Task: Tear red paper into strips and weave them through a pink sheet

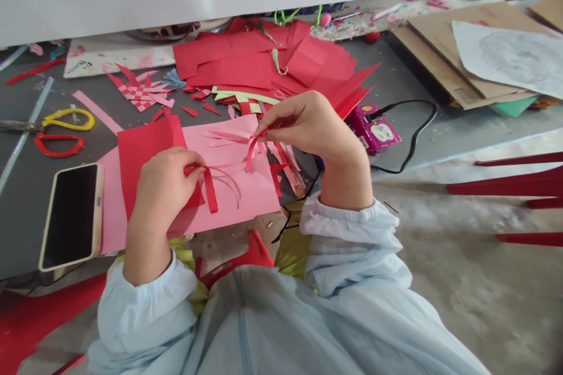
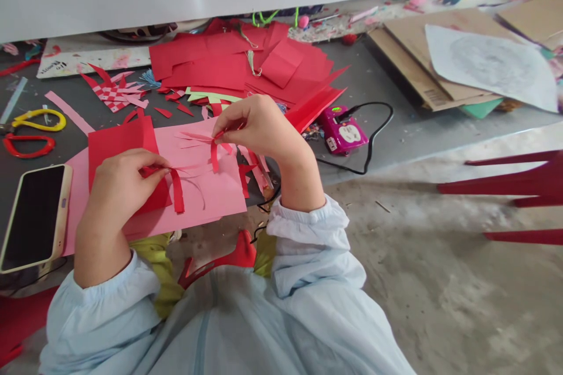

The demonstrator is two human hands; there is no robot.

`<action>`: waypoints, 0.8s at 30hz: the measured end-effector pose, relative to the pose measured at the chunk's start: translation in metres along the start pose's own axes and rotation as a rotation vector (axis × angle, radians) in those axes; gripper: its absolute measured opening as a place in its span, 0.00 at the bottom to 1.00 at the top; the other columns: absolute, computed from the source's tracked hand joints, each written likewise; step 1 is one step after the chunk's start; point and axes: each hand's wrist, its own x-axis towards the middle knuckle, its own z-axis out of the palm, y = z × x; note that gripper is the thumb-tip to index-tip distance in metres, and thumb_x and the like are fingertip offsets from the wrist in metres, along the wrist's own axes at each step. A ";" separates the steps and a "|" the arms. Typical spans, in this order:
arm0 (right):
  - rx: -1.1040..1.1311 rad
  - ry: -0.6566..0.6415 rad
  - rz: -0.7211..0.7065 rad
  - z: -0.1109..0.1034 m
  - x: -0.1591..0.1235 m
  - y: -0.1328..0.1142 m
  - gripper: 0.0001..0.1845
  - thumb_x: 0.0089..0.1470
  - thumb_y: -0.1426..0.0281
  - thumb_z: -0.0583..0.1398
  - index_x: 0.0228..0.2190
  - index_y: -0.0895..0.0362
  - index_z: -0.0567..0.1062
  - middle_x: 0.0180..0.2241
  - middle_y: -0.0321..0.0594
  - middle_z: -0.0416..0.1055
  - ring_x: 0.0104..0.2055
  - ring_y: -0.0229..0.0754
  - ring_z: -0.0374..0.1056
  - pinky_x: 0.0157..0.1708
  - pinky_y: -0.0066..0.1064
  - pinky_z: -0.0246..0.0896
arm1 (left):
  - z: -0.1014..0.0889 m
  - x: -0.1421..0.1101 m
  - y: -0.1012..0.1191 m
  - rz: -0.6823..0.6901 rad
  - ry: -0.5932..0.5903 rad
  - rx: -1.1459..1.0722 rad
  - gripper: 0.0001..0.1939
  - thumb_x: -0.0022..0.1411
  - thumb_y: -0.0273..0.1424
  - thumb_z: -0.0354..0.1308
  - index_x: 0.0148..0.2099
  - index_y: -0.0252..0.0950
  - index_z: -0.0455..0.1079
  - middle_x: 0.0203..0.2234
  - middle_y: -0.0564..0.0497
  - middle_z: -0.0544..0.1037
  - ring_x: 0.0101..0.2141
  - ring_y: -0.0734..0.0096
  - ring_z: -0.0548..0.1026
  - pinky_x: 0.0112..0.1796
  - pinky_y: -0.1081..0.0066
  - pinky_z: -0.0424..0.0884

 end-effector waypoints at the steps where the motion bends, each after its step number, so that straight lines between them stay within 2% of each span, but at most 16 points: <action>1: 0.009 -0.002 -0.022 0.000 0.000 0.001 0.04 0.47 0.75 0.66 0.26 0.59 0.83 0.26 0.40 0.79 0.30 0.38 0.72 0.31 0.30 0.65 | 0.000 0.000 -0.001 0.016 0.001 -0.009 0.09 0.63 0.29 0.58 0.39 0.39 0.80 0.41 0.49 0.84 0.45 0.54 0.80 0.41 0.62 0.70; 5: 0.045 -0.022 -0.109 0.000 0.001 0.005 0.04 0.47 0.73 0.67 0.26 0.61 0.83 0.25 0.41 0.79 0.28 0.37 0.71 0.29 0.29 0.64 | 0.000 -0.001 -0.005 0.066 0.016 -0.044 0.08 0.63 0.28 0.58 0.38 0.39 0.81 0.40 0.50 0.84 0.43 0.56 0.80 0.39 0.63 0.69; 9: 0.058 -0.072 -0.137 0.002 0.001 0.002 0.03 0.48 0.73 0.67 0.26 0.60 0.83 0.26 0.40 0.78 0.28 0.36 0.70 0.28 0.28 0.63 | 0.000 -0.002 -0.002 0.090 0.033 -0.079 0.08 0.63 0.28 0.59 0.38 0.40 0.81 0.39 0.50 0.84 0.41 0.59 0.80 0.39 0.65 0.69; 17: -0.008 -0.192 -0.136 0.025 0.006 -0.005 0.04 0.49 0.75 0.65 0.29 0.59 0.82 0.30 0.39 0.81 0.31 0.36 0.73 0.33 0.27 0.66 | 0.001 -0.004 0.007 0.078 0.023 -0.172 0.06 0.62 0.31 0.61 0.38 0.42 0.81 0.36 0.54 0.85 0.35 0.65 0.80 0.39 0.68 0.71; 20: -0.085 -0.183 -0.132 0.029 0.006 -0.008 0.06 0.48 0.76 0.64 0.30 0.58 0.82 0.31 0.39 0.82 0.32 0.37 0.74 0.33 0.27 0.66 | 0.002 -0.004 0.006 0.082 0.023 -0.223 0.05 0.61 0.31 0.62 0.38 0.42 0.80 0.35 0.55 0.84 0.35 0.66 0.80 0.38 0.69 0.72; 24: -0.136 -0.135 -0.120 0.022 0.003 -0.009 0.07 0.48 0.77 0.63 0.29 0.58 0.82 0.30 0.38 0.81 0.31 0.36 0.73 0.33 0.28 0.65 | 0.001 -0.005 0.004 0.078 0.022 -0.260 0.05 0.61 0.32 0.62 0.36 0.42 0.80 0.35 0.55 0.84 0.35 0.67 0.80 0.38 0.70 0.71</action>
